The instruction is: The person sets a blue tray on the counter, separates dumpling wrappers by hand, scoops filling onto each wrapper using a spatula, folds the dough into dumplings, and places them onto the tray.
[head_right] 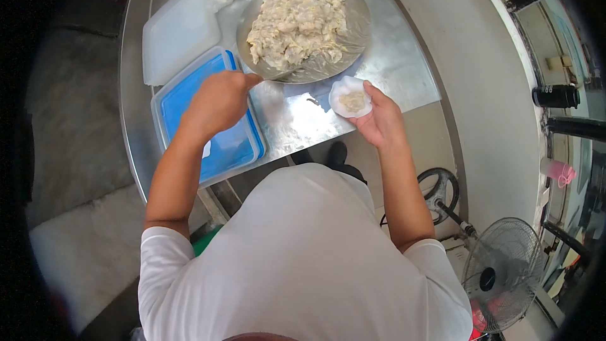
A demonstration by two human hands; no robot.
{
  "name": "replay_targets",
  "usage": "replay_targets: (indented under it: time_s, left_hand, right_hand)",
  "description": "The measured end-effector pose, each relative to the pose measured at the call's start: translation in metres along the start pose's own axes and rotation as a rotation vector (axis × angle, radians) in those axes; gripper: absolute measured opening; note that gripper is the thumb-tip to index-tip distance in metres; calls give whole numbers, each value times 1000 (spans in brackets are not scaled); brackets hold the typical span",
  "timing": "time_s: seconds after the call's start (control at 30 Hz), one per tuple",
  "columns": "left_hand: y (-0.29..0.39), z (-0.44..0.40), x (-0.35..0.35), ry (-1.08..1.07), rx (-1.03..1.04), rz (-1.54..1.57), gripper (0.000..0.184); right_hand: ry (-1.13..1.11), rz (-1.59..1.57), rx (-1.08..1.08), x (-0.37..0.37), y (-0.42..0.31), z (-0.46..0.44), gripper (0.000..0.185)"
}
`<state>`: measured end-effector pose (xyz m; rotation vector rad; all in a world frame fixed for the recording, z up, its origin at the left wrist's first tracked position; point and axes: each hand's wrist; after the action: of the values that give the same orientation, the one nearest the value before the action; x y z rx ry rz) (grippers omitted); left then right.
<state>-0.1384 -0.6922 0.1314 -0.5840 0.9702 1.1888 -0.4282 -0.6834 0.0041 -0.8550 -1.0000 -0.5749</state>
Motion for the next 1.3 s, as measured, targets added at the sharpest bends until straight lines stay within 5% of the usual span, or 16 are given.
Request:
replay_targets:
  time_s: [0.13, 0.37, 0.43, 1.3]
  left_hand:
    - [-8, 8, 1, 160, -41, 92, 45]
    - [-10, 12, -12, 57, -62, 149, 45]
    - [-5, 15, -15, -87, -82, -37, 42]
    - [-9, 9, -9, -41, -8, 48, 41]
  right_hand:
    - [-2, -15, 17, 1, 8, -8, 42]
    - [-50, 33, 49, 9, 13, -14, 42]
    - [-38, 38, 57, 13, 12, -15, 43]
    - [-27, 34, 79, 10, 20, -21, 45]
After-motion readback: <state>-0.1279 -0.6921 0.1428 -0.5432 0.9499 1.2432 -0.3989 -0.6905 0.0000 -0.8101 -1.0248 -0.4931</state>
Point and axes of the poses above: each hand's wrist, its own z-axis away from the middle knuckle, its own x-axis out of the palm, y = z × x, and after that the axes turned 15 degrees about -y, right-handed
